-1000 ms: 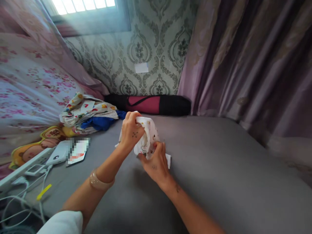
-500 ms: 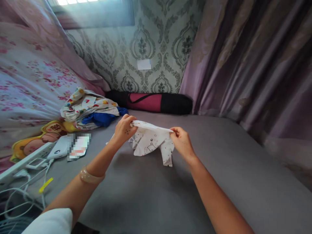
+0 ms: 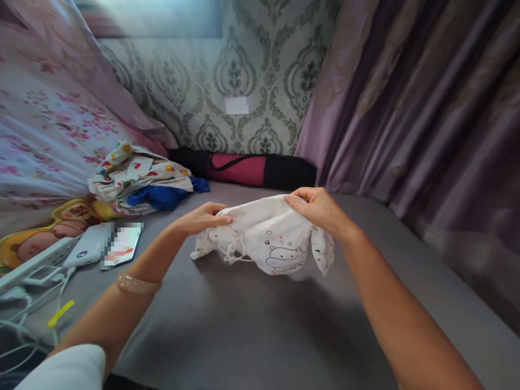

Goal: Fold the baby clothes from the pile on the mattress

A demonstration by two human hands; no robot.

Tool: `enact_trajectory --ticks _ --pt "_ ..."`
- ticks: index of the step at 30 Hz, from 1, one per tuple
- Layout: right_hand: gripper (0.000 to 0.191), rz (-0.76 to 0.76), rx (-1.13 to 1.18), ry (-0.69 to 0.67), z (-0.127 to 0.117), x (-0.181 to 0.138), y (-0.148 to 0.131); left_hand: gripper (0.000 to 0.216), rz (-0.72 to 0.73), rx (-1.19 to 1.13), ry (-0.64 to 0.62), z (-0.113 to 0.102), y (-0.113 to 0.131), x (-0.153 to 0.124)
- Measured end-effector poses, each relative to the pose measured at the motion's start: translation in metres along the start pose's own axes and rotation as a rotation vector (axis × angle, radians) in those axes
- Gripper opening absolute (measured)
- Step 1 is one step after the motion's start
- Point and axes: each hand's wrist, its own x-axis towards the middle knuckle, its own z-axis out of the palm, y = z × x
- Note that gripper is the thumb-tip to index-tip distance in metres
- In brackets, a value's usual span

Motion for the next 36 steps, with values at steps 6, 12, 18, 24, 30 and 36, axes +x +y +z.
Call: enact_trajectory --ticks 6,12,18,24,30,36 --pt "0.036 -0.014 -0.014 -0.069 -0.023 -0.003 0.002 0.046 0.043 -0.248 -0.077 -0.012 0.010 0.003" --pt "0.041 -0.038 -0.050 -0.107 -0.039 -0.010 0.008 0.038 0.062 -0.143 -0.078 -0.017 0.031 -0.003" --pt "0.037 -0.045 -0.182 -0.087 -0.041 -0.016 0.020 0.029 0.139 0.092 0.053 -0.013 0.035 0.006" --pt "0.044 -0.123 -0.324 -0.008 -0.040 -0.021 0.024 0.029 0.277 0.104 0.168 -0.005 0.040 0.012" --pt "0.047 -0.297 -0.447 0.070 -0.042 -0.019 0.017 0.030 0.307 0.137 0.193 0.006 0.057 0.019" --pt "0.046 -0.440 -0.557 0.514 -0.059 -0.026 -0.016 0.024 0.539 0.246 0.641 0.009 0.106 0.013"
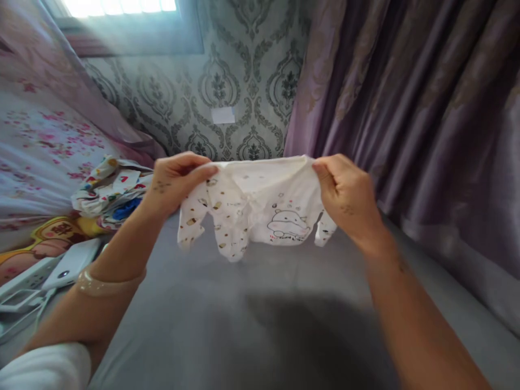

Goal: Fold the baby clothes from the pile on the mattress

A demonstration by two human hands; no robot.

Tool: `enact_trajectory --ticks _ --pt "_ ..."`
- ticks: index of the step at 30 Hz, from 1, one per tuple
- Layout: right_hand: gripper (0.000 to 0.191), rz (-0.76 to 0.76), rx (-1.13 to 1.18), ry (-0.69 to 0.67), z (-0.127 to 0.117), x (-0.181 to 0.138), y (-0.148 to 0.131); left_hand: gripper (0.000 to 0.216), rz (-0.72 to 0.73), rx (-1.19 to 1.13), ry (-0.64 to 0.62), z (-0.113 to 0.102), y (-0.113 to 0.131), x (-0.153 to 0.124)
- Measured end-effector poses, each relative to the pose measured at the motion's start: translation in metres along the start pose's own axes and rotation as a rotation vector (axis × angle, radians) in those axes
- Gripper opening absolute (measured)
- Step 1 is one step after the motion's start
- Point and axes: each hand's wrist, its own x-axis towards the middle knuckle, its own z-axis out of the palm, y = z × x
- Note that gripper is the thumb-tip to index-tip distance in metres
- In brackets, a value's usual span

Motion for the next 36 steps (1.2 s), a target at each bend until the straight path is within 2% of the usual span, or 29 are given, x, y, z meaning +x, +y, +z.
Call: enact_trajectory --ticks 1,2,4,5,6,9,10,12,14,17,20,25,27,31,33,35,36 --pt "0.046 -0.021 -0.023 0.048 -0.002 0.001 -0.002 0.025 0.013 0.008 -0.036 -0.001 0.005 0.002" --pt "0.045 -0.055 -0.029 0.019 -0.003 0.001 -0.004 0.025 0.010 0.024 -0.135 -0.002 0.007 0.004" --pt "0.043 -0.108 0.001 -0.167 0.000 -0.001 -0.002 0.027 -0.022 0.082 -0.383 -0.001 0.003 0.007" --pt "0.043 -0.102 0.022 -0.244 0.003 -0.003 0.000 0.029 -0.044 0.105 -0.434 0.000 -0.001 0.008" --pt "0.043 -0.070 0.043 -0.272 0.005 -0.004 0.003 0.030 -0.074 0.109 -0.416 0.001 -0.005 0.010" --pt "0.047 0.047 0.110 -0.216 0.010 -0.005 0.012 0.035 -0.211 0.014 -0.247 0.003 -0.014 0.014" --pt "0.048 0.066 0.131 -0.242 0.010 -0.005 0.014 0.035 -0.266 -0.021 -0.262 0.002 -0.016 0.015" --pt "0.048 0.100 0.166 -0.300 0.010 -0.004 0.018 0.035 -0.362 -0.067 -0.374 -0.001 -0.017 0.017" --pt "0.047 0.142 0.191 -0.301 0.010 -0.003 0.021 0.035 -0.430 -0.104 -0.453 -0.005 -0.020 0.018" --pt "0.044 0.149 0.224 -0.342 0.013 -0.002 0.027 0.036 -0.481 -0.149 -0.462 -0.007 -0.030 0.019" --pt "0.039 0.145 0.202 -0.349 0.018 -0.002 0.033 0.033 -0.461 -0.144 -0.468 -0.002 -0.038 0.021" --pt "0.037 0.174 0.146 -0.355 0.011 0.002 0.033 0.028 -0.281 -0.019 -0.479 0.001 -0.029 0.025" --pt "0.039 0.206 0.247 -0.428 0.001 0.004 0.030 0.028 -0.234 0.002 -0.487 -0.005 -0.022 0.025" --pt "0.046 0.249 0.476 -0.691 -0.014 0.010 0.028 0.031 -0.212 -0.034 -0.531 -0.016 -0.019 0.023" --pt "0.048 0.269 0.466 -0.672 -0.012 0.013 0.030 0.032 -0.213 0.019 -0.507 -0.014 -0.022 0.022" --pt "0.048 0.285 0.433 -0.584 -0.006 0.015 0.032 0.033 -0.197 0.036 -0.397 -0.009 -0.024 0.022" --pt "0.047 0.284 0.437 -0.582 -0.004 0.016 0.033 0.034 -0.186 0.007 -0.352 -0.007 -0.024 0.023"
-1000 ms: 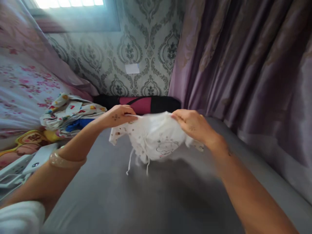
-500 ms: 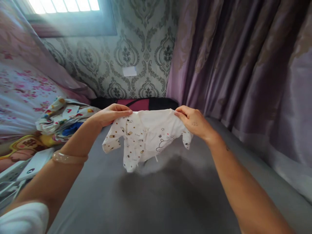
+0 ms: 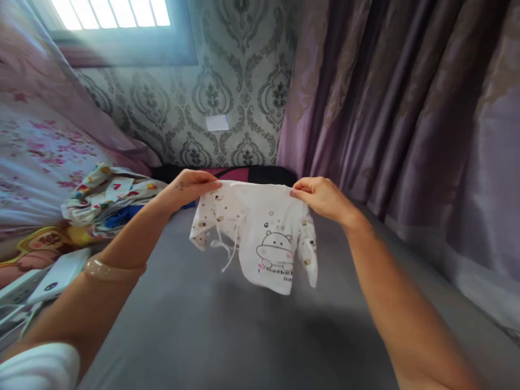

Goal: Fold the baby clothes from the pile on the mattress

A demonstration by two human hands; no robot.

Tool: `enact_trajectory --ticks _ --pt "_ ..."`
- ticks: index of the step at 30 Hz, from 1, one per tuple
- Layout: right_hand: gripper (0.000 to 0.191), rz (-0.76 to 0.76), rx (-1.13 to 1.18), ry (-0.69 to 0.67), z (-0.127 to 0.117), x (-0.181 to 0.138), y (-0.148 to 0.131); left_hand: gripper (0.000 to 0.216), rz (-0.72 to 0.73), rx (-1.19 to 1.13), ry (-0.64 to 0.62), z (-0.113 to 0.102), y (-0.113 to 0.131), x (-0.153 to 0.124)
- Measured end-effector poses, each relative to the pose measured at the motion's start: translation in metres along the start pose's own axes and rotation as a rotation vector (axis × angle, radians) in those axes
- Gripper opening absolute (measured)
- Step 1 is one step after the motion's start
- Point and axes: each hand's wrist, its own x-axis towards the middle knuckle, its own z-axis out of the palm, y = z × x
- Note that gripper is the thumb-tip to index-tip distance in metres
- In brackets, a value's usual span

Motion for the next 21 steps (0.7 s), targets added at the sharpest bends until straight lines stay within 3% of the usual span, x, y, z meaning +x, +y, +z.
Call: enact_trajectory --ticks 4,8,12,15,19,21 --pt "0.048 0.004 0.063 -0.212 0.002 0.005 0.000 0.036 -0.012 -0.062 -0.127 0.003 0.003 0.002" --pt "0.051 0.001 0.037 -0.017 0.007 0.011 0.002 0.037 -0.039 -0.098 0.016 0.002 -0.005 0.006" --pt "0.051 0.013 0.054 -0.117 0.009 0.016 0.005 0.038 -0.087 -0.166 -0.101 0.003 -0.019 0.012" --pt "0.050 0.014 0.046 0.010 0.010 0.020 0.008 0.032 -0.064 -0.122 0.001 0.008 -0.023 0.017" --pt "0.045 -0.012 0.066 -0.041 0.012 0.023 0.015 0.031 -0.060 -0.147 -0.078 0.015 -0.024 0.023" --pt "0.044 -0.009 0.063 0.020 0.013 0.024 0.018 0.030 -0.057 -0.125 -0.036 0.018 -0.026 0.025"
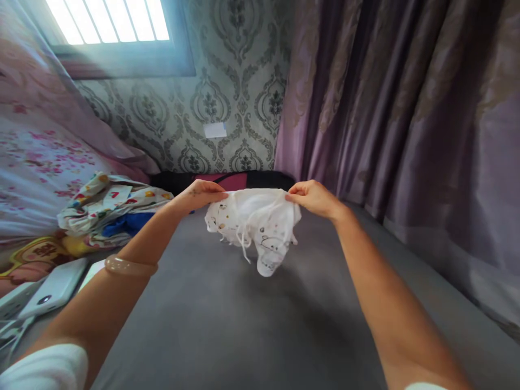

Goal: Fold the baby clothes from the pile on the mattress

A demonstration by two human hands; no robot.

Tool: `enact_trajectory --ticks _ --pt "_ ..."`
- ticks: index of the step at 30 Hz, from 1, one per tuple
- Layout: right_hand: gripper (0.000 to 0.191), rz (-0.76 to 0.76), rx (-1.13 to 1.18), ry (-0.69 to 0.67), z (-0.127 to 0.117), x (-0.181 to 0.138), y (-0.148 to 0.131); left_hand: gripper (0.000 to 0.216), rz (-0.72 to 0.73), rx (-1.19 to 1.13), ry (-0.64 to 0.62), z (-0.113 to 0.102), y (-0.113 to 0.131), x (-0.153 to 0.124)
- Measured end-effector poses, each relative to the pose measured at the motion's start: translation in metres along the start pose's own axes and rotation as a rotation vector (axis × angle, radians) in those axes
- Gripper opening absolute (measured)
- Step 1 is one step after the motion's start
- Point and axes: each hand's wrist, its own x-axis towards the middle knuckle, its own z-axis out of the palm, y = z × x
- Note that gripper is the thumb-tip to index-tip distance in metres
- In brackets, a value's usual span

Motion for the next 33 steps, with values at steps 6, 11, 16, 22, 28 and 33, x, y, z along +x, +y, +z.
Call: enact_trajectory --ticks 6,11,16,22,28,33 --pt "0.041 0.016 0.092 -0.026 0.002 0.006 0.015 0.038 -0.019 -0.093 0.119 0.006 -0.014 0.009" --pt "0.043 0.014 0.027 0.093 0.010 0.016 0.027 0.039 0.081 -0.016 0.181 0.017 -0.026 0.017" --pt "0.042 -0.043 -0.152 0.289 0.016 0.019 0.031 0.035 0.147 0.218 0.325 0.019 -0.029 0.024" --pt "0.034 -0.056 -0.397 0.451 0.024 0.009 0.028 0.033 0.258 0.513 0.396 0.020 -0.017 0.012" --pt "0.040 -0.095 -0.668 0.487 0.036 -0.020 0.016 0.036 0.324 0.726 0.434 0.023 -0.006 -0.019" --pt "0.048 -0.144 -0.714 0.427 0.035 -0.062 0.005 0.035 0.343 0.795 0.416 0.016 0.008 -0.067"
